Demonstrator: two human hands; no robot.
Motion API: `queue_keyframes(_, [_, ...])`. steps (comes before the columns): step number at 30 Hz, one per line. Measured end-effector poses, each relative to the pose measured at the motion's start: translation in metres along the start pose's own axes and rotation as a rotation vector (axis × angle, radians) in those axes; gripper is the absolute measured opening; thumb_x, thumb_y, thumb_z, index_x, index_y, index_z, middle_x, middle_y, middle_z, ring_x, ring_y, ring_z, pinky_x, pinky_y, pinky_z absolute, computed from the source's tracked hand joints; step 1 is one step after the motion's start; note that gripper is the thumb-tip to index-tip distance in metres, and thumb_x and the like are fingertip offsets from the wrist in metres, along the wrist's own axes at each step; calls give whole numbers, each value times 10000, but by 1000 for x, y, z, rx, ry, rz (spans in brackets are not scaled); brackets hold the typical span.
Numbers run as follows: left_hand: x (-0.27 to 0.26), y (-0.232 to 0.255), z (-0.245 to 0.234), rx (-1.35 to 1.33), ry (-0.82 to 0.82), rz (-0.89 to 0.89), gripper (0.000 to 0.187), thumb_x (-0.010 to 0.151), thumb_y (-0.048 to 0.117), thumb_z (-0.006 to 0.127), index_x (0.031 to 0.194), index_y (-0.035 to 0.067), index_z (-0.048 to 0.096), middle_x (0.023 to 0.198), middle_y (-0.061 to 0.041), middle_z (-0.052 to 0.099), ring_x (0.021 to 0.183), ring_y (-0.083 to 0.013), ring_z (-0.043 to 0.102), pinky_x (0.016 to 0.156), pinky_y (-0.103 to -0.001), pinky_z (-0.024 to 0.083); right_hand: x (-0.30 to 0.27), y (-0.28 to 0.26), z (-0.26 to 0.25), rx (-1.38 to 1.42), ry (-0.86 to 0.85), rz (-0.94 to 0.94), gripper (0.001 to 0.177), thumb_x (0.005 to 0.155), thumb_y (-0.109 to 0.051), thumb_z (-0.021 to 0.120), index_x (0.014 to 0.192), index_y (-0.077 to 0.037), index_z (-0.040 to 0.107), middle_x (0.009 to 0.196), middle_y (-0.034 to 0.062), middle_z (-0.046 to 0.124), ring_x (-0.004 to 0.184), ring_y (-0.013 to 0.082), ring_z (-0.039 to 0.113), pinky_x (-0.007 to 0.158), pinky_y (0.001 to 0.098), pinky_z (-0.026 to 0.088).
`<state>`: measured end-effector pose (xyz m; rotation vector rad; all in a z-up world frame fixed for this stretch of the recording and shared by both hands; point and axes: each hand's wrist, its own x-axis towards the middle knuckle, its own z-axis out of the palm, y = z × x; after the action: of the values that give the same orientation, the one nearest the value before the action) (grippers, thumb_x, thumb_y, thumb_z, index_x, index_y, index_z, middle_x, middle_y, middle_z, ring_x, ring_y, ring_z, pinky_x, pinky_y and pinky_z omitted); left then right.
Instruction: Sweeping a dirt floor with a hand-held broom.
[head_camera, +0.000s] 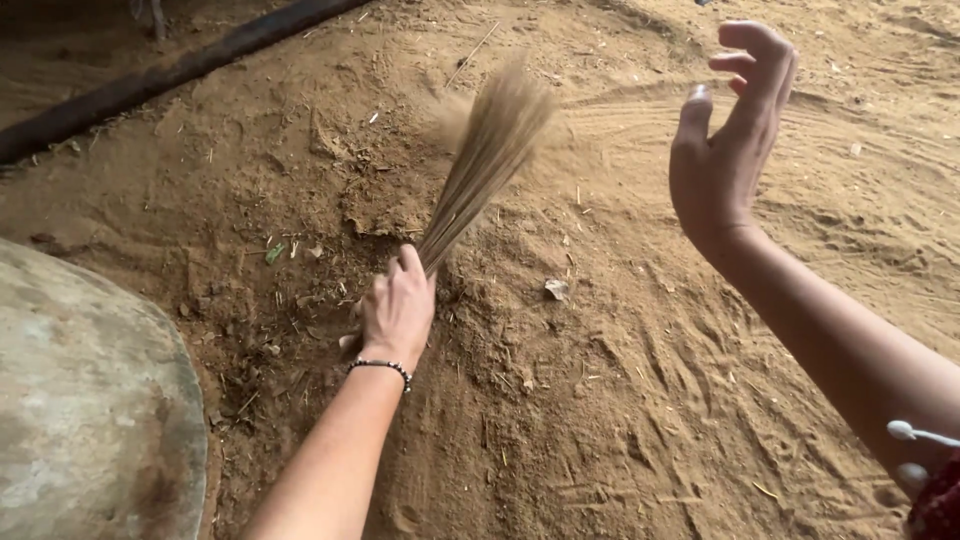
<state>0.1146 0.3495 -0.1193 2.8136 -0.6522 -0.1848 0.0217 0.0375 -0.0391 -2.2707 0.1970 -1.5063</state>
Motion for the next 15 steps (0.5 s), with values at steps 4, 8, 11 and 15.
queue_keyframes(4, [14, -13, 46, 153, 150, 421, 218, 1030, 115, 491, 1156, -62, 471, 901, -219, 637, 613, -208, 619, 425, -250, 540, -1, -8, 5, -16, 1, -13, 593, 876, 231, 479, 1371, -93, 440, 1297, 72, 509, 1175, 169, 574, 1028, 308, 522])
queue_keyframes(8, [17, -6, 62, 481, 33, 1116, 80, 1046, 14, 449, 1116, 24, 486, 859, -126, 617, 632, -158, 606, 452, -238, 512, -4, -11, 5, 22, -10, -69, 586, 878, 228, 448, 1367, -96, 430, 1293, 74, 505, 1163, 167, 571, 1036, 302, 539])
queue_keyframes(11, [25, -8, 74, 535, 11, 1012, 167, 996, 5, 469, 1161, 29, 463, 851, -124, 610, 604, -159, 607, 429, -230, 513, -7, -3, 1, -5, -9, -57, 588, 869, 223, 461, 1365, -91, 435, 1288, 80, 509, 1171, 177, 571, 1038, 311, 537])
queue_keyframes(15, [25, 14, 28, 92, -216, 143, 301, 1062, 256, 448, 1228, 9, 399, 837, -166, 605, 587, -200, 613, 420, -264, 521, -13, 11, -9, -57, 0, 15, 582, 872, 215, 484, 1366, -91, 441, 1291, 72, 522, 1185, 175, 575, 1027, 306, 533])
